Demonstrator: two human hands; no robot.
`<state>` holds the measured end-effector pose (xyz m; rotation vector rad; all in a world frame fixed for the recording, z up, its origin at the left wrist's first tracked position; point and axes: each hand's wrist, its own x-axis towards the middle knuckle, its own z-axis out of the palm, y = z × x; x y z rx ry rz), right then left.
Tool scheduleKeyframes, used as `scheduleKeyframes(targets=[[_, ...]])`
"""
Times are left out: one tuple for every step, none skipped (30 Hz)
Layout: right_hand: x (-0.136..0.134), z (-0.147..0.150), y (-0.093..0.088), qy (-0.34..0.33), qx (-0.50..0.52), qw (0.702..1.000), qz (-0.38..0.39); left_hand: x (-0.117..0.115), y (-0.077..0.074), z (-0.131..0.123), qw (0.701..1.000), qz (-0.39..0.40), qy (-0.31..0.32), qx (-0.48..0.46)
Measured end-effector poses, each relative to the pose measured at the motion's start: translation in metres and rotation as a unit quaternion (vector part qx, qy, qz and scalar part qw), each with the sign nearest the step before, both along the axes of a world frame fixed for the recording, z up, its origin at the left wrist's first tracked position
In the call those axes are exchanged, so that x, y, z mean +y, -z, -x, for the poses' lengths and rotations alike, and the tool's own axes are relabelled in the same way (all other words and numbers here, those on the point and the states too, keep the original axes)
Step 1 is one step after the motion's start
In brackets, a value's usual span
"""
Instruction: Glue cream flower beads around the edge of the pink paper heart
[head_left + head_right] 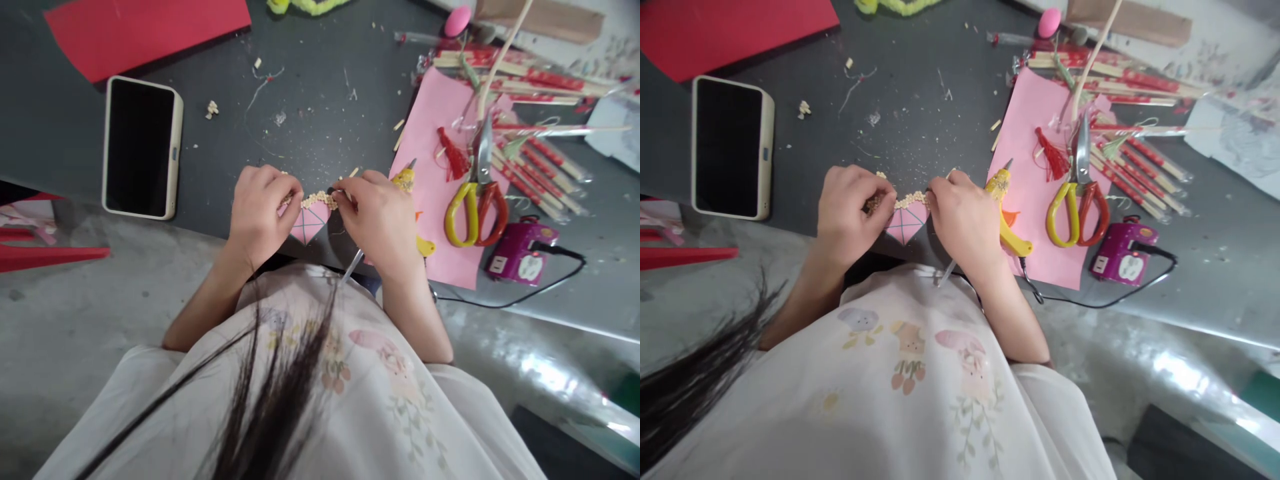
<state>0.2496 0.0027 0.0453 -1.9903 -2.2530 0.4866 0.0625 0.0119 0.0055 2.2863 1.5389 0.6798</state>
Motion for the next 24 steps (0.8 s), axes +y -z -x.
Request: scheduleKeyframes(targets=[[0.004, 0.001, 0.001, -0.004, 0.006, 1.0, 0.0, -0.001, 0.0, 0.0, 1.0, -0.003, 0.0, 0.0], [0.007, 0.003, 0.002, -0.009, 0.012, 1.0, -0.002, -0.002, 0.0, 0.001, 1.0, -0.003, 0.002, 0.003], [0.01, 0.004, 0.004, -0.015, 0.015, 1.0, -0.003, -0.003, 0.0, 0.002, 1.0, -0.002, 0.005, 0.007], [0.013, 0.005, 0.005, -0.023, 0.016, 1.0, -0.003, -0.005, -0.001, 0.003, 1.0, -0.001, 0.009, 0.011], [0.015, 0.005, 0.005, -0.028, 0.015, 1.0, -0.003, -0.007, -0.001, 0.004, 1.0, -0.003, 0.011, 0.013], [0.016, 0.004, 0.005, -0.028, 0.013, 1.0, -0.003, -0.009, -0.001, 0.006, 1.0, -0.008, 0.011, 0.012], [0.017, 0.003, 0.004, -0.023, 0.012, 1.0, -0.006, -0.011, -0.001, 0.008, 1.0, -0.015, 0.007, 0.009], [0.017, 0.001, 0.002, -0.013, 0.011, 1.0, -0.009, -0.014, -0.001, 0.01, 1.0, -0.022, -0.001, 0.005], [0.016, -0.001, 0.0, -0.001, 0.011, 1.0, -0.014, -0.017, -0.002, 0.013, 1.0, -0.026, -0.01, 0.0], [0.015, -0.003, -0.001, 0.009, 0.01, 1.0, -0.017, -0.02, -0.002, 0.015, 0.999, -0.029, -0.021, -0.005], [0.013, -0.006, -0.003, 0.013, 0.01, 1.0, -0.018, -0.023, -0.002, 0.018, 0.999, -0.03, -0.032, -0.009], [0.01, -0.007, -0.004, 0.012, 0.009, 1.0, -0.015, -0.027, -0.002, 0.021, 0.999, -0.029, -0.041, -0.011], [0.008, -0.008, -0.005, 0.009, 0.009, 1.0, -0.011, -0.03, -0.003, 0.024, 0.998, -0.028, -0.049, -0.012], [0.005, -0.009, -0.005, 0.006, 0.009, 1.0, -0.008, -0.033, -0.003, 0.027, 0.998, -0.026, -0.055, -0.011], [0.003, -0.008, -0.004, 0.004, 0.009, 1.0, -0.005, -0.036, -0.003, 0.03, 0.998, -0.025, -0.06, -0.011], [0.001, -0.007, -0.003, 0.004, 0.009, 1.0, -0.004, -0.039, -0.003, 0.032, 0.997, -0.026, -0.066, -0.012], [-0.002, -0.005, -0.001, 0.007, 0.007, 1.0, -0.005, -0.041, -0.003, 0.034, 0.997, -0.03, -0.071, -0.013], [-0.003, -0.003, 0.0, 0.01, 0.005, 1.0, -0.007, -0.043, -0.002, 0.036, 0.996, -0.035, -0.077, -0.014], [-0.005, -0.001, 0.001, 0.016, 0.001, 1.0, -0.01, -0.044, -0.002, 0.038, 0.996, -0.038, -0.083, -0.014], [-0.006, 0.001, 0.003, 0.022, -0.003, 1.0, -0.013, -0.045, -0.001, 0.039, 0.995, -0.041, -0.089, -0.013], [-0.007, 0.004, 0.003, 0.028, -0.007, 0.999, -0.016, -0.046, 0.0, 0.04, 0.995, -0.04, -0.093, -0.009], [-0.008, 0.005, 0.004, 0.033, -0.011, 0.999, -0.018, -0.047, 0.002, 0.04, 0.995, -0.036, -0.097, -0.003], [-0.009, 0.007, 0.004, 0.038, -0.014, 0.999, -0.02, -0.048, 0.003, 0.041, 0.995, -0.029, -0.099, 0.005], [-0.011, 0.009, 0.004, 0.042, -0.016, 0.999, -0.021, -0.05, 0.004, 0.04, 0.995, -0.021, -0.101, 0.013]])
